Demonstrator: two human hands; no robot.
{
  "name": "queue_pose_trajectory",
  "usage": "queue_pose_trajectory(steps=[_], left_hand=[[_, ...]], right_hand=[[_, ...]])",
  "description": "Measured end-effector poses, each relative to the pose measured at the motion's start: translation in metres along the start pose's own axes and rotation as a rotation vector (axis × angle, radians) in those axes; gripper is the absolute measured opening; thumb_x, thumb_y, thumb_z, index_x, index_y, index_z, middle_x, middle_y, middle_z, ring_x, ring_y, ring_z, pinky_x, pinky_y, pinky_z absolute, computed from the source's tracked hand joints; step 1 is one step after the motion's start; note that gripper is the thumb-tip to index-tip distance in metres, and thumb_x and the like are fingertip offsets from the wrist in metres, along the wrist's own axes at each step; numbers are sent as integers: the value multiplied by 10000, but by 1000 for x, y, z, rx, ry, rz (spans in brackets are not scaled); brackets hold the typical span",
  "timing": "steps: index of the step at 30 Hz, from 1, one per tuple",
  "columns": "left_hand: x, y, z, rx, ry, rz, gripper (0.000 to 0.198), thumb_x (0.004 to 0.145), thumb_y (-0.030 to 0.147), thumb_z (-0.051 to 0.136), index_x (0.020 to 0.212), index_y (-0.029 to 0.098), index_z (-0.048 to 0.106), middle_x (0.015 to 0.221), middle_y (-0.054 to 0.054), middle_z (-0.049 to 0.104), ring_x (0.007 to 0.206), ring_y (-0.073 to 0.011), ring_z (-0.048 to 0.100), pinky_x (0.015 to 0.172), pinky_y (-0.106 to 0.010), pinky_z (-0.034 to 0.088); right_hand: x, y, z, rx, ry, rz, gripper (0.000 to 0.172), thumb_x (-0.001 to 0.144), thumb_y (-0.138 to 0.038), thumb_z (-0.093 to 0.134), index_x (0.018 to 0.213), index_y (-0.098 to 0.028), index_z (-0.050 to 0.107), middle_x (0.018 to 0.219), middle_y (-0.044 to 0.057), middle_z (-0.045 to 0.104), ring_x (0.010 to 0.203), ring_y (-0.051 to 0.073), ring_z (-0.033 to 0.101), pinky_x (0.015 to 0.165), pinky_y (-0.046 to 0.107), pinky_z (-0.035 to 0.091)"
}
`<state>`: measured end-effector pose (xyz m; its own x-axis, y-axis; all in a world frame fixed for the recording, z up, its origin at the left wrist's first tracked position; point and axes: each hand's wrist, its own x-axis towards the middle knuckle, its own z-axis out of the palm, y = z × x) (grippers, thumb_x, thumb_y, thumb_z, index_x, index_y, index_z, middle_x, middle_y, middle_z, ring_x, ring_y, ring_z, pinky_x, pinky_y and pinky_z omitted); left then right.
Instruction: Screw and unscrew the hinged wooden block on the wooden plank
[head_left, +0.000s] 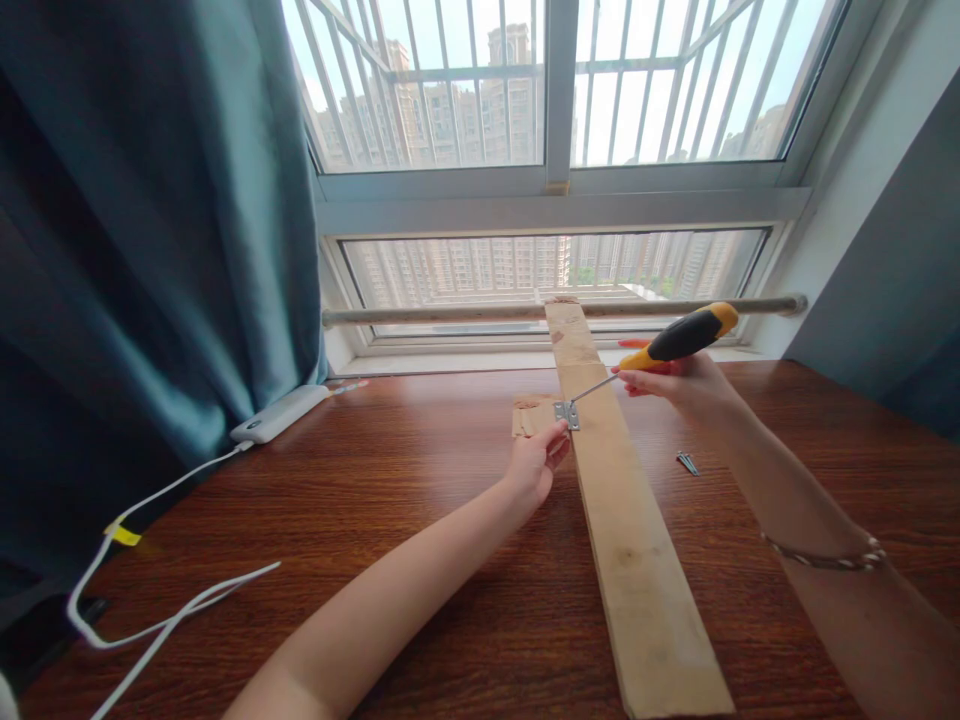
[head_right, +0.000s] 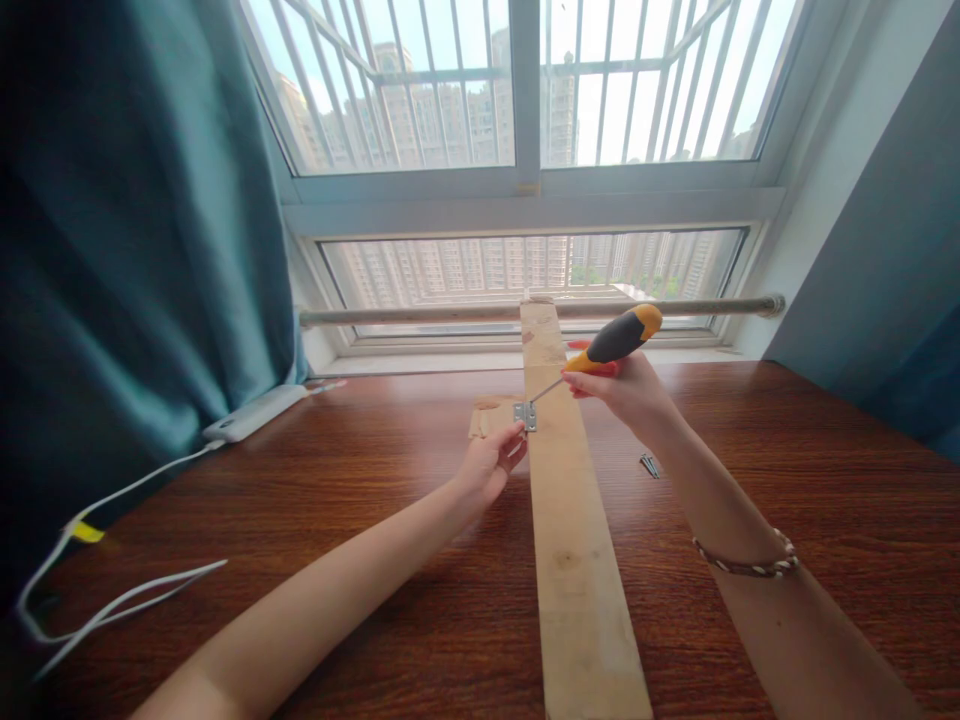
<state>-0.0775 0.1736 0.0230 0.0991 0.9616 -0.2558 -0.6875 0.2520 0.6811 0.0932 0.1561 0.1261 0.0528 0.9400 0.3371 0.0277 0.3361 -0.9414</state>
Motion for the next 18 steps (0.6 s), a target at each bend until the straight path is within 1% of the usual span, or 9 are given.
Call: queue_pose_trajectory(steps=[2, 5, 7, 8, 10, 12, 15, 17, 18], left_hand=[[0, 0, 0, 1, -3, 1, 191, 605, 29, 702, 737, 147, 631, 732, -21, 681, 629, -96, 607, 612, -209, 464], [-1, 0, 1, -2, 4, 3, 175, 610, 28, 694, 724, 142, 628, 710, -18, 675, 603, -91, 599, 593, -206, 462], [-2, 1, 2, -7, 9, 8, 183, 608, 25, 695, 734, 140, 628, 711, -21, 675, 598, -94, 599, 592, -212, 465], [-2, 1, 2, -7, 12, 8, 186, 607, 23, 694, 737, 139, 627, 711, -23, 675, 598, -95, 599, 594, -213, 466], [-3, 1, 3, -3, 21, 1, 180, 608, 17, 690, 728, 135, 625, 700, -24, 673, 595, -94, 598, 595, -212, 464], [-3, 2, 3, 0, 18, -5, 168, 612, 17, 687, 716, 134, 627, 692, -23, 671, 593, -93, 597, 596, -210, 463], [-3, 2, 3, -6, 1, 1, 176, 610, 20, 690, 729, 139, 639, 710, -19, 678, 599, -92, 600, 600, -211, 466], [-3, 2, 2, -9, -1, 2, 188, 608, 22, 693, 743, 143, 644, 722, -16, 680, 605, -92, 602, 599, -211, 467], [-3, 2, 2, -9, 1, 1, 189, 607, 24, 694, 746, 142, 645, 724, -16, 680, 605, -92, 603, 597, -210, 466]], right_hand=[[0, 7, 5, -63, 72, -47, 422, 499, -316, 827, 848, -137, 669, 651, 17, 660, 535, 124, 576, 501, 253, 513], [-1, 20, 14, -226, 258, -126, 322, 526, -372, 806, 656, -135, 632, 541, -4, 605, 425, 103, 516, 388, 222, 433], [-2, 25, 18, -279, 333, -164, 323, 547, -390, 793, 644, -142, 611, 498, -19, 578, 383, 94, 495, 349, 206, 387], [-3, 26, 20, -251, 329, -166, 328, 554, -391, 790, 681, -144, 616, 502, -24, 578, 378, 93, 498, 337, 199, 373], [-4, 22, 20, -107, 257, -125, 364, 561, -377, 791, 797, -152, 629, 558, -24, 605, 401, 92, 524, 339, 186, 383], [-4, 14, 17, 48, 140, -34, 391, 561, -342, 797, 864, -155, 636, 654, -2, 645, 488, 104, 584, 408, 191, 462], [-4, 1, 6, 164, -36, 116, 368, 546, -240, 807, 867, -155, 649, 792, 50, 687, 743, 170, 663, 661, 265, 570], [-4, -4, -2, 200, -148, 182, 393, 547, -192, 798, 909, -157, 649, 860, 70, 696, 867, 207, 661, 790, 316, 561], [-3, -4, -5, 203, -185, 202, 403, 550, -183, 796, 924, -154, 648, 878, 74, 698, 879, 212, 662, 817, 323, 555]])
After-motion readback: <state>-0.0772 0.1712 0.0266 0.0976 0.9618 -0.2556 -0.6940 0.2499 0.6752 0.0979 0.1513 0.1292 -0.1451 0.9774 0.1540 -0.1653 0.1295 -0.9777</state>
